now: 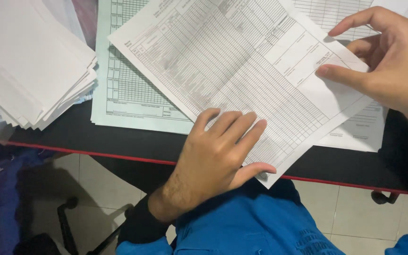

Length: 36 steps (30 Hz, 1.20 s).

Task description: Folding printed forms and inserting them into envelopes at a desk

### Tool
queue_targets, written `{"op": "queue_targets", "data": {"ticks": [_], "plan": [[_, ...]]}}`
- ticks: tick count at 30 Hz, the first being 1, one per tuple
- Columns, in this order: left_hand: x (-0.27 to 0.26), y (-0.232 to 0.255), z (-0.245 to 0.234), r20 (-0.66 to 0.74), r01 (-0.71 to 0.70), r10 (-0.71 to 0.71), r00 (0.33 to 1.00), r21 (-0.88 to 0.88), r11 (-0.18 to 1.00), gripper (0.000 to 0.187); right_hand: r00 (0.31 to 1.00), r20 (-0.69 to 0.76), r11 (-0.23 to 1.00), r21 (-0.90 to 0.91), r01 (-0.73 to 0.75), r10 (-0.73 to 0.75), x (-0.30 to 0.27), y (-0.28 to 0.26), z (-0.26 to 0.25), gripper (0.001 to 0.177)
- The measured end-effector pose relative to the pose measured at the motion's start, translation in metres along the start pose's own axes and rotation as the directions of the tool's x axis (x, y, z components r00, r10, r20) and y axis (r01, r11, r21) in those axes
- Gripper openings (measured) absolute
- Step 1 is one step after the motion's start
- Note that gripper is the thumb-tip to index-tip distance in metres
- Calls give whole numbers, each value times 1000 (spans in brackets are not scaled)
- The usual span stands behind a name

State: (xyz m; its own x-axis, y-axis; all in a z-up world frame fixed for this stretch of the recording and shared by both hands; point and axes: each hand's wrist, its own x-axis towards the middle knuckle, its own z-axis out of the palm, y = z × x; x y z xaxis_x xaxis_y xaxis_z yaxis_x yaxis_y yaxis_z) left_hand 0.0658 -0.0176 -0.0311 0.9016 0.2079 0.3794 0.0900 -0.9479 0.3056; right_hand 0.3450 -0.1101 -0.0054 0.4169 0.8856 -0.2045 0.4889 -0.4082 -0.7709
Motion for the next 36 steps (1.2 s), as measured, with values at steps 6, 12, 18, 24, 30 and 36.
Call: {"op": "queue_targets", "data": {"ticks": [6, 12, 18, 24, 30, 36], "plan": [[-11, 13, -1, 90, 67, -70, 993, 40, 997, 77, 909, -76, 791, -525, 314, -411, -11, 28, -2, 43], [-13, 6, -2, 124, 66, -59, 990, -52, 996, 51, 870, 56, 814, -327, 479, -490, -23, -14, 34, 39], [-8, -1, -9, 161, 50, -40, 986, -59, 997, 47, 962, 58, 865, -425, 266, -268, -13, -4, 41, 47], [-13, -5, -3, 184, 72, -57, 981, -77, 994, 56, 983, -16, 842, -518, 150, -185, -7, 11, 9, 49], [-15, -3, -2, 182, 90, -71, 981, -97, 991, 54, 996, -81, 904, -427, 7, -47, 14, 71, -4, 48], [-14, 10, -6, 63, 247, -262, 963, 181, 952, 59, 993, -62, 895, -442, 62, -100, 8, 31, 3, 33]]}}
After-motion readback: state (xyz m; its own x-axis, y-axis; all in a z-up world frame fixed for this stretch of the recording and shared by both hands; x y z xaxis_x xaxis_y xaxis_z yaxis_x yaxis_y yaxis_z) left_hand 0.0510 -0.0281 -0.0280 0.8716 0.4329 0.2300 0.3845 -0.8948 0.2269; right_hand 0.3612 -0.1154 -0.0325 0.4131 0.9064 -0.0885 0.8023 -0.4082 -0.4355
